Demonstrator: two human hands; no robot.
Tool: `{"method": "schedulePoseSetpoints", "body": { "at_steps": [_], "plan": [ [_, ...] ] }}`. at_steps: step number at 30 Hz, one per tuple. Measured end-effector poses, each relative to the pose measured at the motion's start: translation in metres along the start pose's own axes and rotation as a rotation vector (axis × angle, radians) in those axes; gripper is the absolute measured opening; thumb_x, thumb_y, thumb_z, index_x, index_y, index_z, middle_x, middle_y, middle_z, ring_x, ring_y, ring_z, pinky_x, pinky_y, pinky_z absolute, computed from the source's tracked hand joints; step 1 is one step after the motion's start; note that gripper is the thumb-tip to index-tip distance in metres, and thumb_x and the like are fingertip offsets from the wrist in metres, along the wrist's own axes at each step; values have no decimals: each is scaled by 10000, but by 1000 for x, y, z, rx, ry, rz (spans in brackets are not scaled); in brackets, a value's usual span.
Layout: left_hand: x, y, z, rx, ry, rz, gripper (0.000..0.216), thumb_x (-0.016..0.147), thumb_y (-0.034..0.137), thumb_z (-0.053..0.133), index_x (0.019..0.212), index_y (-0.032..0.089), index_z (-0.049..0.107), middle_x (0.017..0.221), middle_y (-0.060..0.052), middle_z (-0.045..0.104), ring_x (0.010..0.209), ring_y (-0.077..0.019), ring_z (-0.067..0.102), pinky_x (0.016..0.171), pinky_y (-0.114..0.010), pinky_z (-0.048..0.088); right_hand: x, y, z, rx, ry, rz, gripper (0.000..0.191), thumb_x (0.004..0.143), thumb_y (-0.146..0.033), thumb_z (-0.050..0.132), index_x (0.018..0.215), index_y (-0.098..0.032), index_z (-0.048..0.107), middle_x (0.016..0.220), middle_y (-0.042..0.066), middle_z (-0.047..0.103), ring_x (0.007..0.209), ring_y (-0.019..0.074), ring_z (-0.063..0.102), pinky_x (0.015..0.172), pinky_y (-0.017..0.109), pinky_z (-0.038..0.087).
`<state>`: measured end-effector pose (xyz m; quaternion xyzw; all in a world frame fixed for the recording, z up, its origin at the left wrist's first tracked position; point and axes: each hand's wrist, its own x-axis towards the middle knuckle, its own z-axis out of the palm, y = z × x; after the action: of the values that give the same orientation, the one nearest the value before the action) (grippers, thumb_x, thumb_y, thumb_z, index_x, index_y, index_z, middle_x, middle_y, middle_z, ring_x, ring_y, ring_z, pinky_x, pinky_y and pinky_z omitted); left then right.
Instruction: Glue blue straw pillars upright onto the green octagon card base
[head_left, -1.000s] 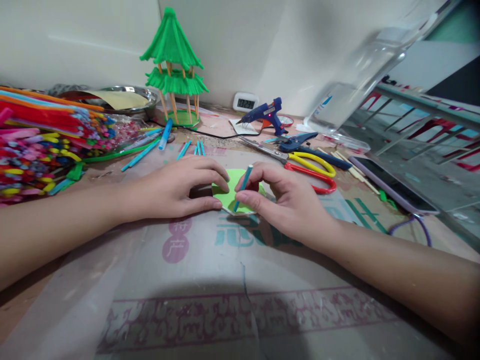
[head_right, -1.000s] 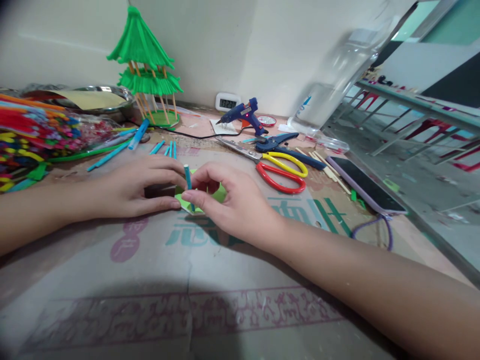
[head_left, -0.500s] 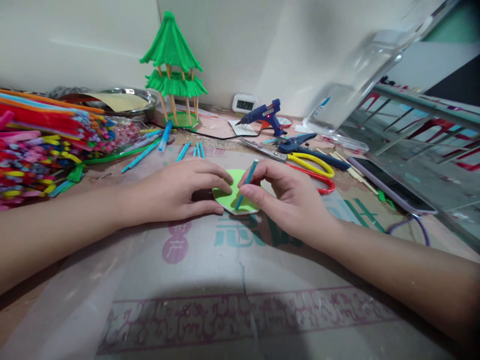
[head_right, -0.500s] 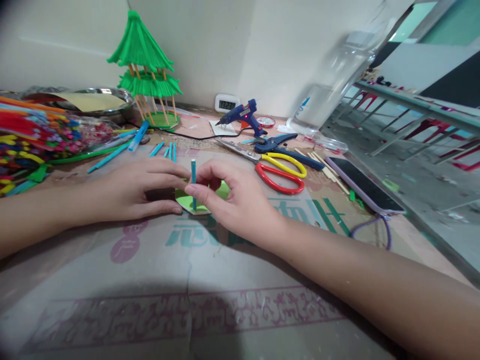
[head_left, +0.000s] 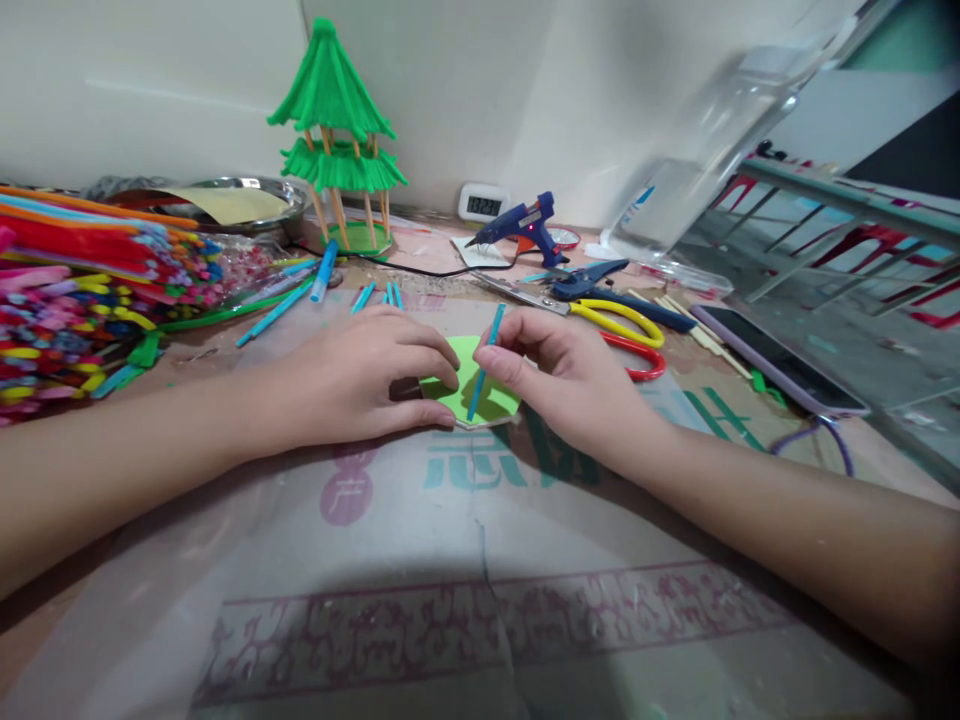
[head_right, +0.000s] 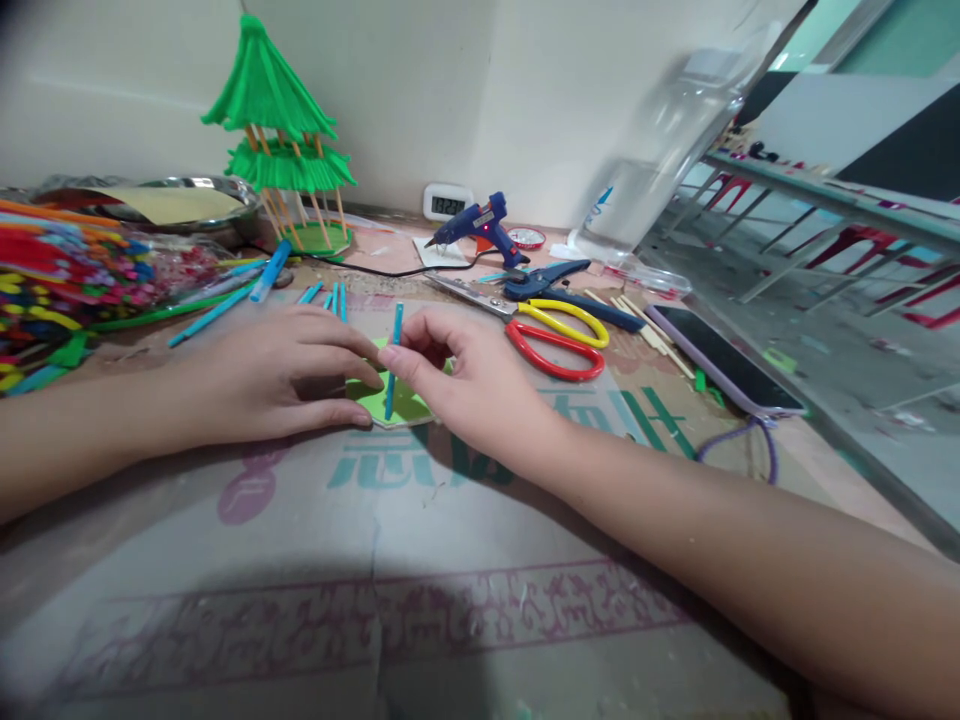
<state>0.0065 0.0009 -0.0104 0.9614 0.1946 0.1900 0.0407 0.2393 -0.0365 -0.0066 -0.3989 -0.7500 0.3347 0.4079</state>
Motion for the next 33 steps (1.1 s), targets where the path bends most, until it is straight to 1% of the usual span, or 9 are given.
{"method": "schedulePoseSetpoints", "body": {
  "at_steps": [3,8,11,14,17,21,25,28,33],
  "plan": [
    [0,1,0,15,3,10,361,1023,512,584,1042,201,765,1109,-64,787,1012,-227,708,916,-344,437,3,2,0,48,-10,54,370,874,-495,762,767,-192,579,709,-38,526,659,112,468,600,258,397],
    [1,1,1,49,28,45,314,1039,457,576,1013,199,753,1092,-47,796,998,-220,715,924,-356,415,5,7,-2,49,-32,155,383,849,-525,766,789,-182,607,735,-19,556,675,127,488,605,273,408],
    [0,1,1,92,24,88,340,1027,497,593,1002,196,748,1087,-50,800,997,-225,715,917,-362,404,6,8,-3,45,-34,171,393,843,-541,762,783,-189,597,733,-18,550,668,130,484,602,278,409],
    [1,2,1,127,15,110,387,1020,531,592,1008,178,750,1078,-64,800,981,-231,715,908,-367,401,5,6,-3,55,-49,151,390,875,-542,729,783,-192,583,731,-20,540,666,129,483,605,278,409],
    [1,4,0,138,23,107,375,1036,497,572,1027,171,757,1072,-67,800,962,-223,714,907,-364,406,3,1,-4,6,-48,57,354,927,-485,688,771,-194,562,714,-30,521,658,120,470,612,269,399],
    [1,5,-1,148,18,94,368,1050,486,549,1035,187,763,1035,-58,799,958,-213,708,907,-353,411,-3,-4,-6,-221,-36,-215,263,980,-331,639,774,-194,551,738,-21,578,698,124,512,667,263,407],
    [0,7,0,194,15,117,374,1062,480,526,1032,184,752,972,-57,792,909,-210,705,875,-360,410,-7,-8,-8,-344,-93,-422,180,1004,-255,610,840,-181,593,796,4,643,745,134,570,695,259,427],
    [0,7,2,223,33,145,354,1063,470,533,1013,189,742,938,-52,787,908,-210,711,883,-369,408,-8,-11,-9,-397,-122,-476,145,998,-240,631,872,-169,621,808,17,660,755,139,583,701,259,433],
    [-2,5,4,215,22,136,363,1063,484,525,1010,192,734,923,-55,781,922,-217,712,899,-379,412,-9,-11,-6,-392,-79,-430,175,977,-202,647,811,-176,599,734,-14,630,669,115,548,616,240,384]
  ]
}}
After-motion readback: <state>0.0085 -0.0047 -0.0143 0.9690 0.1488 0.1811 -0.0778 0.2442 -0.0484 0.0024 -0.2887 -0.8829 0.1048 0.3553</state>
